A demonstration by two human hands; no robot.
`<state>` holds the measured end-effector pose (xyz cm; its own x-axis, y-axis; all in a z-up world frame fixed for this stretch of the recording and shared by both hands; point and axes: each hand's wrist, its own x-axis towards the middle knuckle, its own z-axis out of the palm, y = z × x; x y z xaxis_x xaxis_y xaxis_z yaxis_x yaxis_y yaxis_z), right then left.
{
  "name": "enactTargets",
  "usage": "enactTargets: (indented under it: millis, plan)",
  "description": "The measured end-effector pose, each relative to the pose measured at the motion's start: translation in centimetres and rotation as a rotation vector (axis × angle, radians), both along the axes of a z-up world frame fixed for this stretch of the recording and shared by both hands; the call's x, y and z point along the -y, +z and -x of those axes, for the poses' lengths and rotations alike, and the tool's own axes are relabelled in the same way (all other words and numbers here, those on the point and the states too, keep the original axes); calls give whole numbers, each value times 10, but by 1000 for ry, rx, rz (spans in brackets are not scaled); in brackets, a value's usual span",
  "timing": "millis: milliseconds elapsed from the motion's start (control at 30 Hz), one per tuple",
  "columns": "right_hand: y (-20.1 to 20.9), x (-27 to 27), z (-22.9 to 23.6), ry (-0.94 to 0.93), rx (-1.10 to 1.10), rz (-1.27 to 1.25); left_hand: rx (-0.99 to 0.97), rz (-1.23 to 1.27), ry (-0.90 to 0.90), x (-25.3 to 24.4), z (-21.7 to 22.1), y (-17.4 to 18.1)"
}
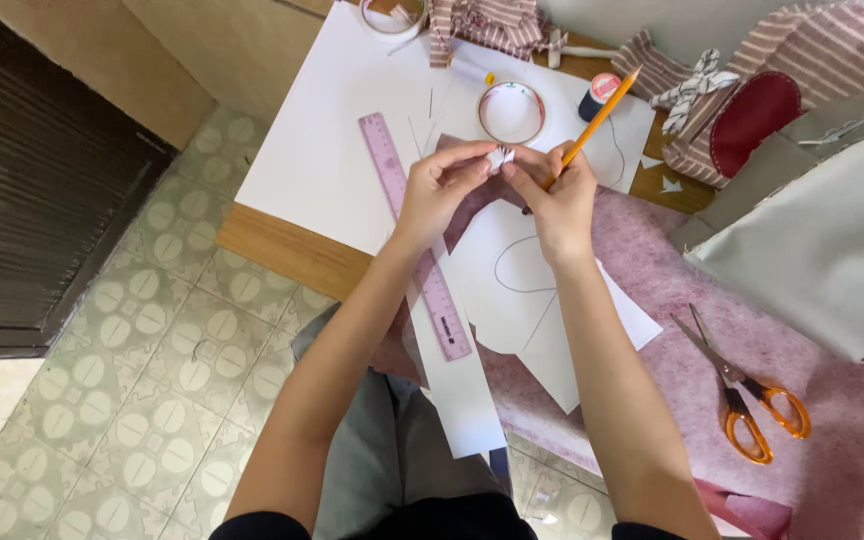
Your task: Measuring, marking, and hand-sewing small leather or fabric components for a craft project.
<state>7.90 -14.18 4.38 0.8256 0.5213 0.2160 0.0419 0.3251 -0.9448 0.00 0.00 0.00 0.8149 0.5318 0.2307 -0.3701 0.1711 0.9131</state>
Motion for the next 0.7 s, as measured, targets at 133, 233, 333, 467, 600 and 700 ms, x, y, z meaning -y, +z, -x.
enactTargets:
  millis: [133,233,333,467,600,700]
  plan:
    - [3,0,4,-46,9,5,-9,-84,26,-2,1,1]
    - [-12,1,-5,-94,79,52,-38,-102,33,2,4,5]
    - [-13,0,-4,-138,150,78,-60,-93,59,2,3,1]
    - [-7,-2,4,-114,150,51,-77,-78,163,-1,1,-3]
    - [-11,-3,3,-88,131,17,-83,-24,192,-2,2,-3]
    - [-20,-4,-2,-98,174,10,-104,-11,177,0,1,-3]
